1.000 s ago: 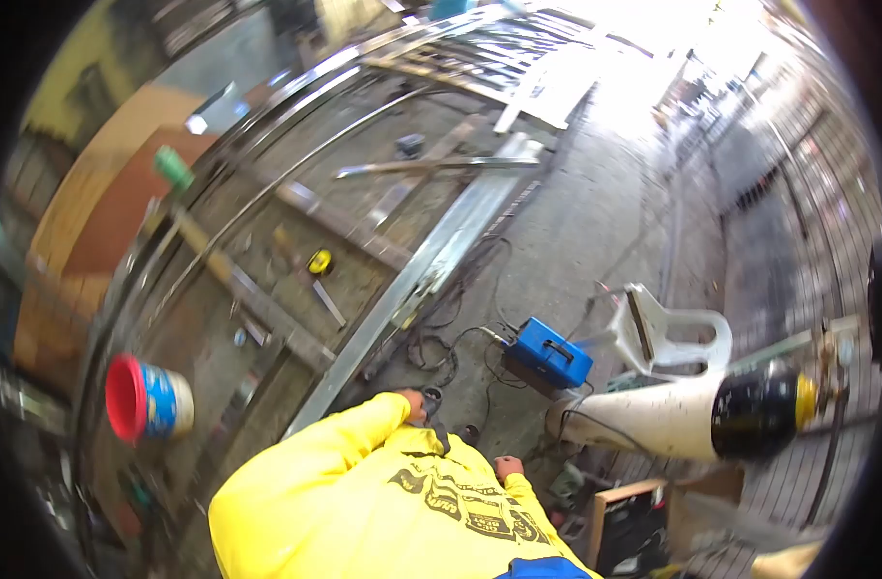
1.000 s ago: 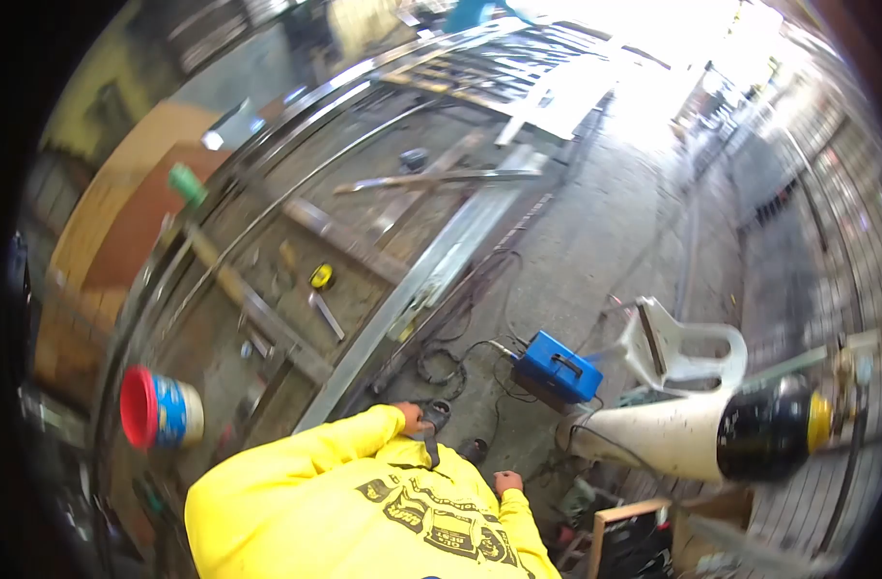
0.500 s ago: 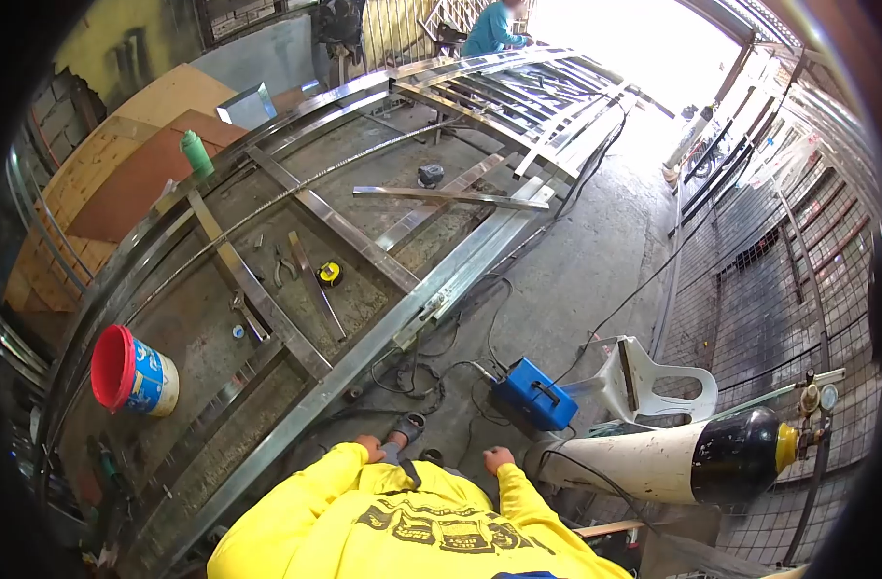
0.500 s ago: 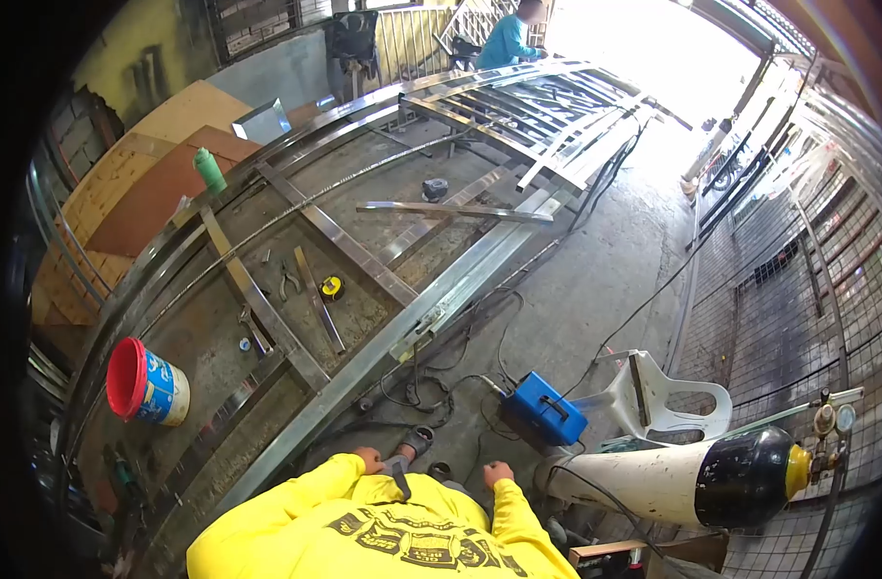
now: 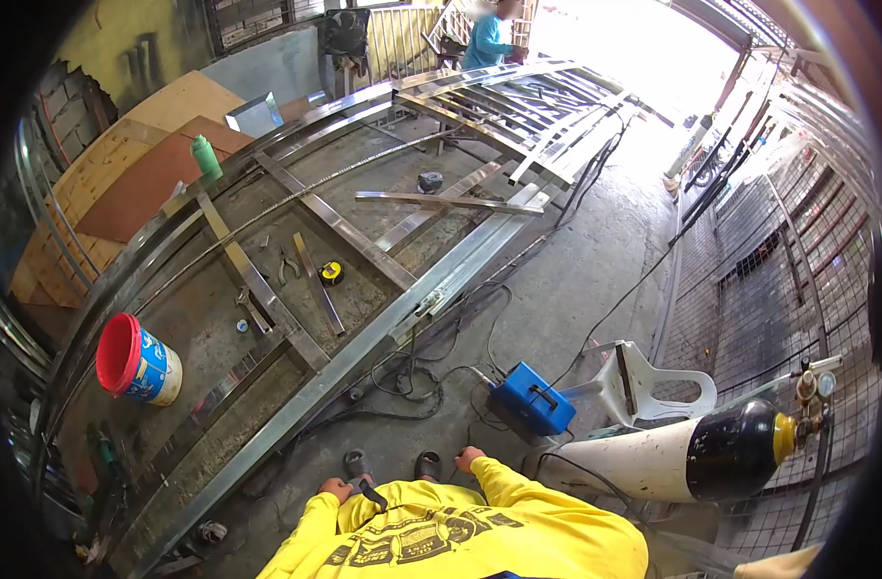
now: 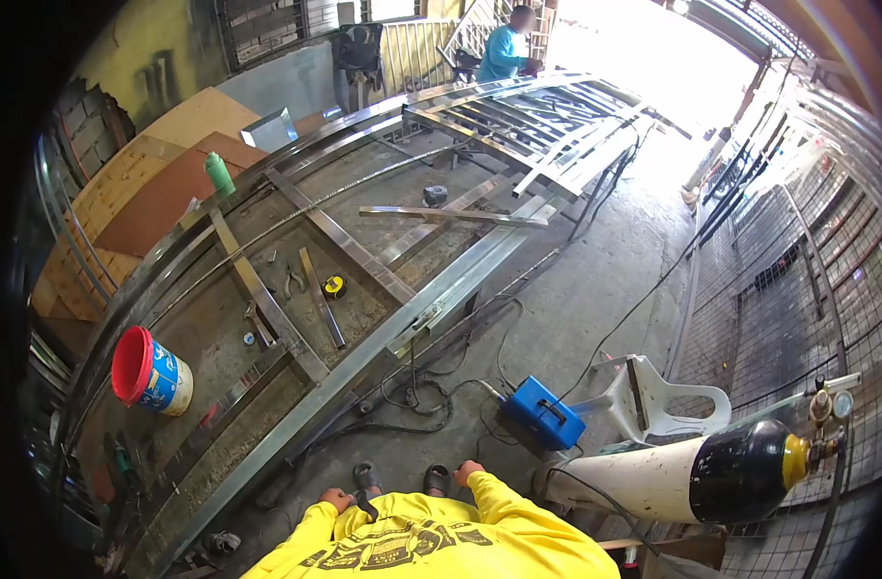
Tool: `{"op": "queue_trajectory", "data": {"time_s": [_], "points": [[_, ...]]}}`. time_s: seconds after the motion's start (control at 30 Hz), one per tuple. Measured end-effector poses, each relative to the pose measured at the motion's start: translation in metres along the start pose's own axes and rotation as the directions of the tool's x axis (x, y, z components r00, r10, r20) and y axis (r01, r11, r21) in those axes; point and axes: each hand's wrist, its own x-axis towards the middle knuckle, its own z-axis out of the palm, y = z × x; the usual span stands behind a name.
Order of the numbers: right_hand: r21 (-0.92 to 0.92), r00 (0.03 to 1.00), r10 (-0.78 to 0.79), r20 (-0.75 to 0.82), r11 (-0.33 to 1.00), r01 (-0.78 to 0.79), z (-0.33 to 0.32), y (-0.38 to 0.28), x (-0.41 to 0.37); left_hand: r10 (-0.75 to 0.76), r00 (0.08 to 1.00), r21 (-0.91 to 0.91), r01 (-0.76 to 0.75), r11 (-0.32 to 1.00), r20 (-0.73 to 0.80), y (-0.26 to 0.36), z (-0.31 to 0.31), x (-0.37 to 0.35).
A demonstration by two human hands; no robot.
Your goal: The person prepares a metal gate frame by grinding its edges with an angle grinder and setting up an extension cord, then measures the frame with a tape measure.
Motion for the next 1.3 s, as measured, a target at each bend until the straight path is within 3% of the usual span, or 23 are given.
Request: {"op": "queue_trajectory", "data": {"time_s": [0.07,0.13,0.17,0.2,0.23,0.27,0.37,0.43,0.5,0.63,0.77,0.8,0.83,0.9,0.97,1.03,1.1,1.13,1.17,1.2,1.27,1.3], "points": [[-0.056,0.980,-0.130,-0.150,0.991,0.123,0.008,-0.002,0.015,-0.009,1.000,-0.042,0.009,0.999,0.011,-0.008,0.001,-0.002],[0.059,0.788,-0.348,-0.508,0.898,0.435,-0.036,-0.034,0.021,-0.008,1.000,-0.071,0.007,0.997,-0.019,-0.025,0.001,-0.005],[-0.008,0.508,-0.372,-0.777,0.813,0.583,-0.071,-0.056,0.031,0.007,1.000,-0.091,-0.009,0.996,-0.025,-0.028,0.000,-0.004],[0.038,0.460,-0.332,-0.824,0.777,0.628,-0.127,-0.089,0.015,0.018,0.999,-0.112,-0.021,0.994,-0.027,-0.033,0.000,-0.004],[-0.397,-0.049,-0.497,-0.866,0.626,0.672,-0.181,-0.105,0.035,0.026,0.999,-0.133,-0.029,0.991,-0.030,-0.040,-0.001,-0.008],[-0.361,-0.209,-0.331,-0.920,0.510,0.781,-0.244,-0.152,-0.018,0.053,0.999,-0.162,-0.054,0.985,-0.010,-0.050,0.000,-0.005],[0.194,0.256,-0.216,-0.942,0.272,0.942,-0.362,-0.230,-0.149,0.033,0.999,-0.221,-0.031,0.975,0.005,-0.076,-0.003,0.003],[-0.087,-0.028,-0.300,-0.953,0.184,0.979,-0.416,-0.255,-0.151,0.010,1.000,-0.205,-0.014,0.979,-0.025,-0.098,-0.001,0.011],[0.290,0.286,-0.226,-0.931,0.019,0.957,-0.419,-0.297,-0.235,-0.026,0.999,-0.251,0.014,0.968,-0.043,-0.105,-0.009,0.003],[0.310,0.305,-0.225,-0.926,0.012,0.951,-0.398,-0.341,-0.278,-0.126,0.992,-0.384,0.124,0.915,0.019,-0.163,0.010,0.014],[0.266,0.274,-0.214,-0.938,0.062,0.962,-0.374,-0.365,-0.281,-0.222,0.970,-0.332,0.244,0.911,0.102,-0.198,0.004,-0.008],[0.260,0.270,-0.209,-0.940,0.073,0.963,-0.369,-0.370,-0.283,-0.160,0.986,-0.256,0.166,0.952,0.042,-0.209,0.003,-0.012],[0.254,0.265,-0.200,-0.943,0.083,0.964,-0.363,-0.374,-0.286,-0.187,0.981,-0.279,0.196,0.940,0.061,-0.217,0.003,-0.016],[0.289,0.283,-0.217,-0.934,0.003,0.957,-0.356,-0.381,-0.294,-0.234,0.967,-0.315,0.253,0.915,0.099,-0.223,-0.010,-0.030],[0.308,0.283,-0.240,-0.929,-0.075,0.948,-0.355,-0.388,-0.299,-0.215,0.975,-0.331,0.221,0.917,0.055,-0.262,0.018,-0.005],[0.334,0.316,-0.218,-0.923,-0.047,0.942,-0.354,-0.399,-0.304,-0.226,0.973,-0.392,0.229,0.891,0.055,-0.272,0.021,-0.011],[0.343,0.348,-0.190,-0.918,0.060,0.938,-0.355,-0.407,-0.303,-0.227,0.972,-0.435,0.228,0.871,0.057,-0.277,0.023,-0.017],[0.332,0.357,-0.261,-0.897,0.138,0.933,-0.360,-0.407,-0.302,-0.209,0.976,-0.459,0.216,0.862,0.066,-0.277,0.022,-0.021],[0.339,0.378,-0.181,-0.908,0.214,0.916,-0.361,-0.414,-0.301,-0.188,0.979,-0.476,0.201,0.856,0.074,-0.277,0.020,-0.025],[0.378,0.424,-0.189,-0.886,0.235,0.895,-0.367,-0.416,-0.299,-0.158,0.987,-0.418,0.144,0.897,0.000,-0.276,0.018,-0.030],[0.496,0.534,-0.176,-0.827,0.217,0.841,-0.376,-0.421,-0.303,-0.151,0.989,-0.424,0.136,0.895,-0.003,-0.286,0.026,-0.030],[0.495,0.529,-0.162,-0.833,0.208,0.843,-0.376,-0.421,-0.306,-0.151,0.989,-0.432,0.133,0.892,-0.007,-0.284,0.025,-0.032]]}}
